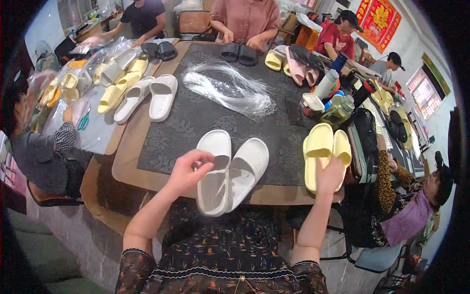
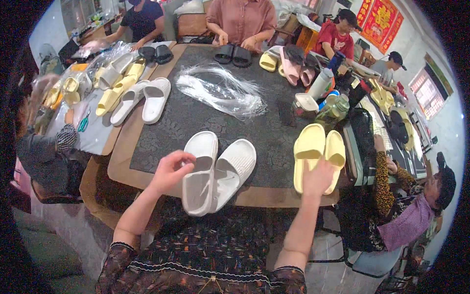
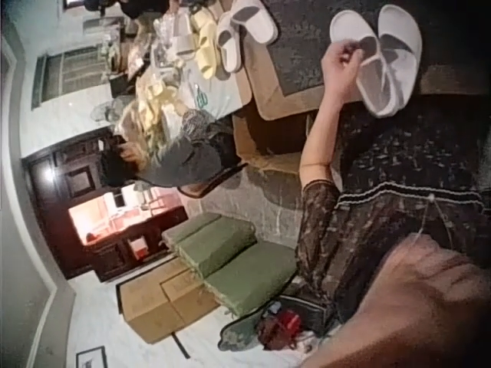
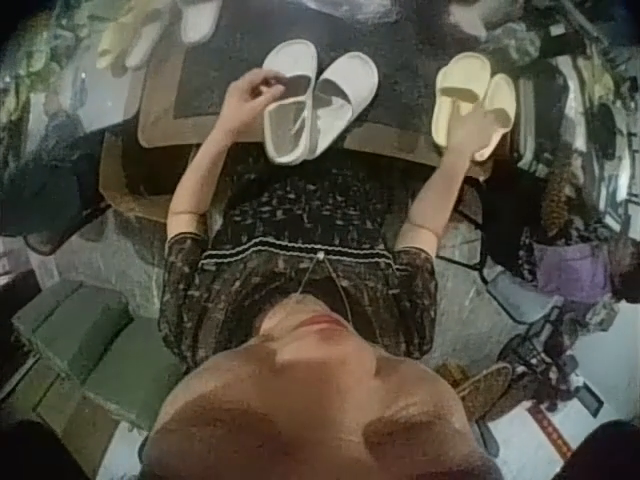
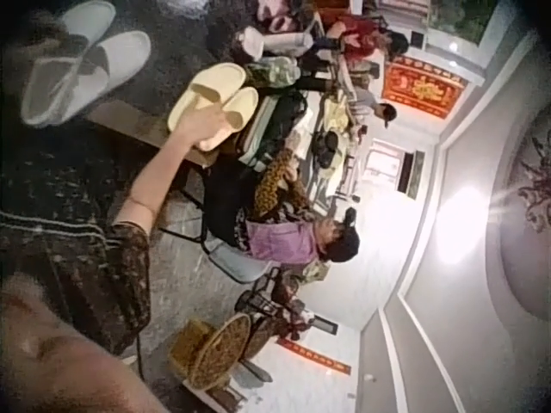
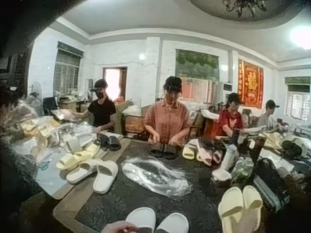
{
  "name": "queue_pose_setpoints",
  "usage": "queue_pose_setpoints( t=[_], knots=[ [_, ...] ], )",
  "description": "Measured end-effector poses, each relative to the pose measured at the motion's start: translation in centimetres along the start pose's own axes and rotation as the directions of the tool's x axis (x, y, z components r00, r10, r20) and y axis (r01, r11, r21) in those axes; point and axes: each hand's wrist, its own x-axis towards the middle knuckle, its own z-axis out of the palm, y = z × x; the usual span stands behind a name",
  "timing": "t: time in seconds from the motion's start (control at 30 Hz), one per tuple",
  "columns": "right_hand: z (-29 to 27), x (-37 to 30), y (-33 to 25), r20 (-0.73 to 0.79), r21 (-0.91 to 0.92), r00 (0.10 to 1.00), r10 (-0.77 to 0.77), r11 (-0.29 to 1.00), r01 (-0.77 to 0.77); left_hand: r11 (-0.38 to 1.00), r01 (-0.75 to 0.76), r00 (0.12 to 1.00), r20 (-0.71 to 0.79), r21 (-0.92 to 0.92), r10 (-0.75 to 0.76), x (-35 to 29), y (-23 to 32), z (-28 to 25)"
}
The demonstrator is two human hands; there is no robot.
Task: Inspecting and sorting various pairs of manufactured slippers at a central work table.
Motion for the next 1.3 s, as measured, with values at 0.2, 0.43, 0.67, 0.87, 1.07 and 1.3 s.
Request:
queue_pose_setpoints(
  t=[0.2,0.43,0.67,0.87,1.07,1.3],
  knots=[
    [-2.6,-4.6,-10.4,0.083,0.806,0.778,-0.623,0.501,0.315,0.743,-0.479,0.876,0.201,0.467,0.438,2.0,1.3,2.2],
    [0.3,-7.4,-14.2,0.022,0.715,0.698,-0.716,0.499,0.489,0.59,-0.571,0.818,0.331,0.571,0.471,2.8,-2.4,3.6],
    [3.7,-8.0,-15.5,-0.129,0.651,0.766,-0.63,0.529,0.545,0.525,-0.548,0.823,0.306,0.651,0.479,1.8,-3.7,2.2],
    [4.7,-5.6,-17.6,-0.196,0.778,0.716,-0.67,0.338,0.53,0.748,-0.429,0.878,0.039,0.507,0.477,3.5,-3.2,3.6],
    [5.7,-2.9,-18.7,-0.229,0.885,0.674,-0.703,0.139,0.445,0.836,-0.358,0.92,0.004,0.417,0.392,6.6,-3.1,4.5],
    [8.0,-1.7,-20.8,0.271,0.918,0.792,-0.546,-0.1,-0.383,0.906,-0.112,0.952,-0.304,-0.408,-0.02,9.7,-5.4,6.2]
  ],
)
